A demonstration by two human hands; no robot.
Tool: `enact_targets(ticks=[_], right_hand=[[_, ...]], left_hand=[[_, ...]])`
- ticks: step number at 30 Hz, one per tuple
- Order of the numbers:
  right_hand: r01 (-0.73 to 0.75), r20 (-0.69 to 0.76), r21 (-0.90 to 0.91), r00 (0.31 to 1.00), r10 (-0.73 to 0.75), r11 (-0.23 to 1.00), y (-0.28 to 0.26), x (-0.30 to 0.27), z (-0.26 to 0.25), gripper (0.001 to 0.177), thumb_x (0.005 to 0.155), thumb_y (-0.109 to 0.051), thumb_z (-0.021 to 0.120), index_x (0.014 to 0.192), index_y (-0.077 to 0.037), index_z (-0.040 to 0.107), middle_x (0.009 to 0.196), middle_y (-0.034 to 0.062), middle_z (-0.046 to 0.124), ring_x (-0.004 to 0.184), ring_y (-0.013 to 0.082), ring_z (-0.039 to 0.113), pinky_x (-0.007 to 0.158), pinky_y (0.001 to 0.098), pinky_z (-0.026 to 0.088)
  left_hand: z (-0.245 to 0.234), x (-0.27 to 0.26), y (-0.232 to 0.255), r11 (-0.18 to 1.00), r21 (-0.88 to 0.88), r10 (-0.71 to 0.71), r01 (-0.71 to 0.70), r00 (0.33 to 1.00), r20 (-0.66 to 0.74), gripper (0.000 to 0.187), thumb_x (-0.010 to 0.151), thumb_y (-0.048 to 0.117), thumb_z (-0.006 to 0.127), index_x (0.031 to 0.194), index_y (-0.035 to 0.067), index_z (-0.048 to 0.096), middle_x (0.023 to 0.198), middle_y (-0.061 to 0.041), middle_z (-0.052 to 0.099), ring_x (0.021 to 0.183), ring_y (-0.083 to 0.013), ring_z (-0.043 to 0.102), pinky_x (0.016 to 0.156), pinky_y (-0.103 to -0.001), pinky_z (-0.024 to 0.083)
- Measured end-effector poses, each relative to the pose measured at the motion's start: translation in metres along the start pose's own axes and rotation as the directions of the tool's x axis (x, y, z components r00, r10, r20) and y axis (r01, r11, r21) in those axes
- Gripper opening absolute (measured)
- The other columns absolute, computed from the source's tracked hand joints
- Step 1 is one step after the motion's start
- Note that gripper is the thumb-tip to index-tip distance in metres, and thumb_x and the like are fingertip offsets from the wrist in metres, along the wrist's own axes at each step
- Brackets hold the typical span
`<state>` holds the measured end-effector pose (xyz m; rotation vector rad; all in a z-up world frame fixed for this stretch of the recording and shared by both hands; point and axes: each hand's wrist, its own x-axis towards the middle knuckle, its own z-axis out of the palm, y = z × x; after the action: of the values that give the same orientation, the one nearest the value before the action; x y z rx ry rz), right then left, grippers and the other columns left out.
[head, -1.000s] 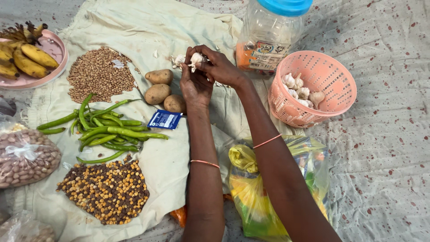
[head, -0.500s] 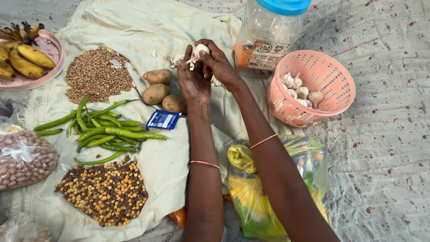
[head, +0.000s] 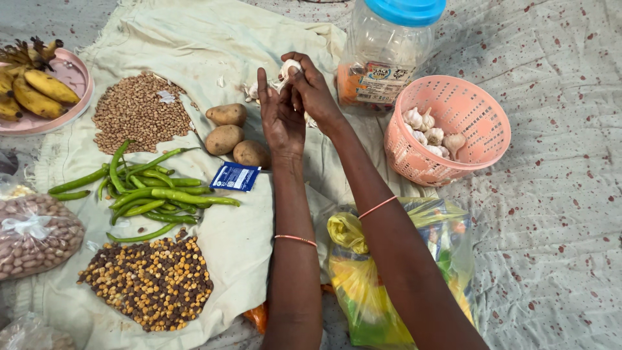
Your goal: The person separates garlic bulbs into individual cloves by hand and peels them, placing garlic cloves into a plastic basket.
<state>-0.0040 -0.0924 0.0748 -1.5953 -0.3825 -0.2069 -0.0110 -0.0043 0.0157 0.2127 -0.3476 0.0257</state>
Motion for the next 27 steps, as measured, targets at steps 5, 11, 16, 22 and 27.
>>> enact_targets(ticks=[5,11,16,22,27], right_hand=[[0.002,-0.018,0.061,1.000,-0.001,0.998,-0.015,-0.004,-0.001,0.030,0.114,-0.027,0.048,0.139,-0.012,0.054,0.094,-0.0032,0.065,0.058,0.0014,0.043,0.052,0.0192,0.039],[-0.014,0.012,0.068,1.000,0.013,0.998,-0.025,-0.006,0.004,0.032,0.113,-0.028,0.048,0.139,-0.012,0.054,0.091,-0.0026,0.065,0.058,0.0014,0.042,0.051,0.0194,0.039],[-0.012,0.042,0.095,0.999,0.008,0.995,-0.028,-0.009,0.004,0.033,0.113,-0.030,0.049,0.140,-0.012,0.054,0.091,-0.0026,0.064,0.060,0.0018,0.043,0.054,0.0192,0.039],[-0.073,0.073,0.154,0.995,0.063,0.985,-0.025,-0.018,0.005,0.034,0.113,-0.031,0.050,0.140,-0.011,0.056,0.089,-0.0026,0.058,0.063,0.0039,0.043,0.056,0.0208,0.039],[-0.137,0.071,0.252,0.990,0.123,0.958,-0.034,-0.035,0.003,0.036,0.112,-0.033,0.049,0.141,-0.012,0.055,0.090,-0.0019,0.056,0.067,0.0055,0.044,0.059,0.0226,0.041]], left_hand=[[0.014,-0.009,0.004,0.999,-0.051,-0.011,0.011,1.000,-0.001,0.078,0.101,0.014,0.063,0.166,0.027,0.023,0.127,-0.013,0.065,0.105,-0.0184,0.066,0.097,-0.033,0.054],[0.011,-0.008,0.001,0.988,-0.127,0.107,-0.089,0.983,0.149,0.078,0.108,0.001,0.066,0.168,0.029,0.026,0.125,-0.010,0.064,0.102,-0.0169,0.062,0.092,-0.032,0.053],[0.010,-0.006,-0.001,0.992,-0.085,0.093,-0.089,0.995,0.043,0.082,0.098,0.002,0.071,0.163,0.027,0.028,0.123,-0.011,0.063,0.093,-0.0155,0.063,0.080,-0.029,0.056],[-0.012,-0.003,-0.007,0.993,-0.009,0.117,-0.117,0.992,0.037,0.078,0.099,0.007,0.074,0.160,0.022,0.029,0.106,-0.012,0.067,0.075,-0.0158,0.062,0.072,-0.028,0.056],[-0.016,-0.001,-0.009,0.999,0.022,0.038,-0.038,0.999,0.016,0.075,0.097,0.010,0.076,0.158,0.020,0.033,0.100,-0.009,0.069,0.069,-0.0143,0.062,0.064,-0.026,0.053]])
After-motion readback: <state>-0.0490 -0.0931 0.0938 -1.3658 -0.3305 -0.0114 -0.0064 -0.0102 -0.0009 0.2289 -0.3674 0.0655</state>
